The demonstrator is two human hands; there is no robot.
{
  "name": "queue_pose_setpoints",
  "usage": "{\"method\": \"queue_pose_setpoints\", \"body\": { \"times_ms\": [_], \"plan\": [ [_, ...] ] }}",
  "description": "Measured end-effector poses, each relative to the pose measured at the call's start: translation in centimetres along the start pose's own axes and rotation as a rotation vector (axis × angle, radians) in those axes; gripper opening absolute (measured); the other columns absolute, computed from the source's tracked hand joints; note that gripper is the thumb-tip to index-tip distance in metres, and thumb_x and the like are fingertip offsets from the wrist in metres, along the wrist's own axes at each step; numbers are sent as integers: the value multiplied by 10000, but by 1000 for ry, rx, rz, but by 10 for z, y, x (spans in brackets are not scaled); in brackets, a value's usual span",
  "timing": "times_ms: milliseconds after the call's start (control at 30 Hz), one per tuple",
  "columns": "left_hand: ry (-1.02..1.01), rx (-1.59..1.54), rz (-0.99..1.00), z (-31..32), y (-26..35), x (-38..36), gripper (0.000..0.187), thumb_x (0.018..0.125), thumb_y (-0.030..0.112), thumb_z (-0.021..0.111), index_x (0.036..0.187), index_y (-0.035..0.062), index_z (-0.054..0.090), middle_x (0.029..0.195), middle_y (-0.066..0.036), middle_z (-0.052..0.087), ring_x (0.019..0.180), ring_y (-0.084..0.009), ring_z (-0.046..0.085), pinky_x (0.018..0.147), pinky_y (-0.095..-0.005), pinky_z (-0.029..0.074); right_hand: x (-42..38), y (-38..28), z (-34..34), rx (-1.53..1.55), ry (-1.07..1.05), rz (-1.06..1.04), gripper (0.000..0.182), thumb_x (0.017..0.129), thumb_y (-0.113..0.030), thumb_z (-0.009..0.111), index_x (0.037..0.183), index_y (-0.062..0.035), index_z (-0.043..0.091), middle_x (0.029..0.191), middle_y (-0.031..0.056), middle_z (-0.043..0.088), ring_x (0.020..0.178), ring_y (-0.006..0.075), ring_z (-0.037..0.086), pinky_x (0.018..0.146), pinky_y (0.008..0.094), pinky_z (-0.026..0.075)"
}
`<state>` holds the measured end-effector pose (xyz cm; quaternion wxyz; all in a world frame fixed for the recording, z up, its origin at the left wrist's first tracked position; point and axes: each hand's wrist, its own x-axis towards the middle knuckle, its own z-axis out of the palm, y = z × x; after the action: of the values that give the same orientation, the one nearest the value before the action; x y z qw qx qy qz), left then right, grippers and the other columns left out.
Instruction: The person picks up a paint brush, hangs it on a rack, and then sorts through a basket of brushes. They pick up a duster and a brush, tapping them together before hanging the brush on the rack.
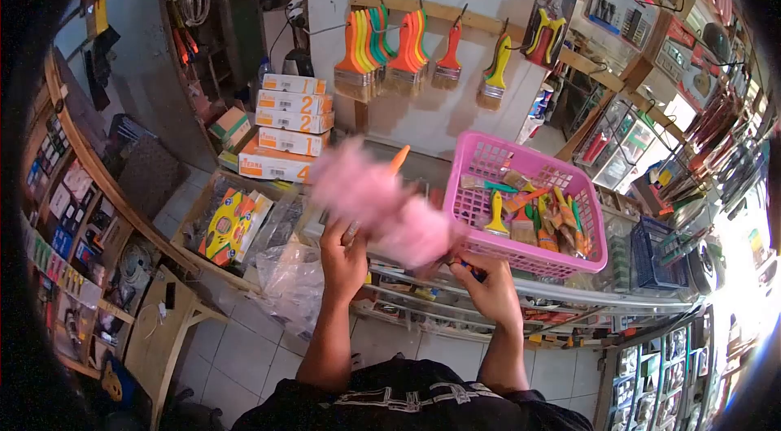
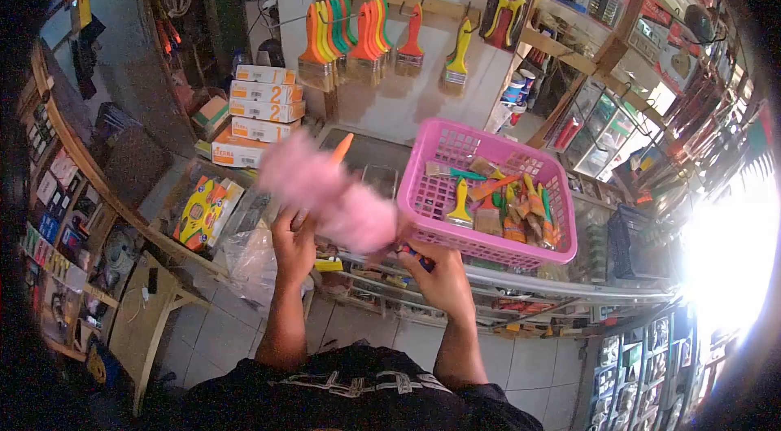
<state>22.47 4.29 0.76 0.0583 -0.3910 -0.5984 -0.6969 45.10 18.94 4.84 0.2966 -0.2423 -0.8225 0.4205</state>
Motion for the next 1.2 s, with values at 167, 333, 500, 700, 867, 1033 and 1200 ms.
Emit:
{"method": "queue_pose_setpoints", "body": {
  "times_ms": [167, 333, 500, 700, 867, 1033, 1200],
  "plan": [
    [-91, -320, -288, -18, 25, -1, 360, 1017, 118, 659, 1343, -23, 599, 1125, -38, 687, 949, -128, 664, 798, -280, 526, 16, -4, 18, 94, 58, -97, 200, 941, -104, 727, 1092, 26, 707, 777, 108, 609, 695, 163, 511, 670, 331, 463],
    [-206, -655, -392, -32, 37, -4, 491, 987, 180, 715, 1403, -7, 533, 1130, -88, 687, 926, -170, 680, 731, -296, 551, 33, 0, 33, 301, 5, -181, 202, 971, -109, 716, 1114, 35, 713, 849, 78, 659, 783, 144, 563, 754, 315, 496],
    [-254, -1308, -474, -33, 6, -4, 420, 1026, 151, 641, 1400, -4, 528, 1121, -141, 681, 799, -185, 650, 666, -309, 516, 48, -3, 29, 309, -255, -73, 243, 1011, -156, 688, 1145, 46, 703, 854, 54, 663, 814, 112, 561, 755, 310, 497],
    [-199, -1686, -632, -28, 10, -1, 282, 1102, 137, 446, 1291, -39, 557, 1048, -162, 624, 688, -155, 574, 668, -282, 458, 65, 21, 65, 380, -294, -176, 316, 1028, -196, 678, 1214, 59, 686, 899, 54, 716, 811, 109, 590, 736, 321, 519],
    [-69, -1555, -661, -36, -7, -4, 378, 1091, 156, 491, 1427, -15, 500, 1048, -153, 653, 698, -151, 571, 647, -272, 468, 61, 30, 85, 343, -304, -249, 249, 1059, -201, 641, 987, 33, 688, 742, -40, 563, 674, 32, 458, 572, 250, 360],
    [-54, -1022, -628, -47, 1, -2, 396, 1048, 175, 599, 1415, 50, 520, 1017, -120, 668, 726, -165, 602, 647, -278, 498, 61, 21, 101, 413, -243, -59, 267, 1046, -207, 663, 926, 31, 685, 728, -35, 560, 680, 35, 465, 585, 268, 382],
    [-113, -488, -506, -61, 2, 4, 461, 1002, 253, 703, 1374, 41, 533, 1111, -83, 682, 980, -175, 677, 731, -314, 544, 71, 36, 108, 273, -202, -130, 259, 1025, -213, 680, 1094, 33, 720, 730, 21, 607, 677, 72, 490, 607, 304, 428]
  ]
}}
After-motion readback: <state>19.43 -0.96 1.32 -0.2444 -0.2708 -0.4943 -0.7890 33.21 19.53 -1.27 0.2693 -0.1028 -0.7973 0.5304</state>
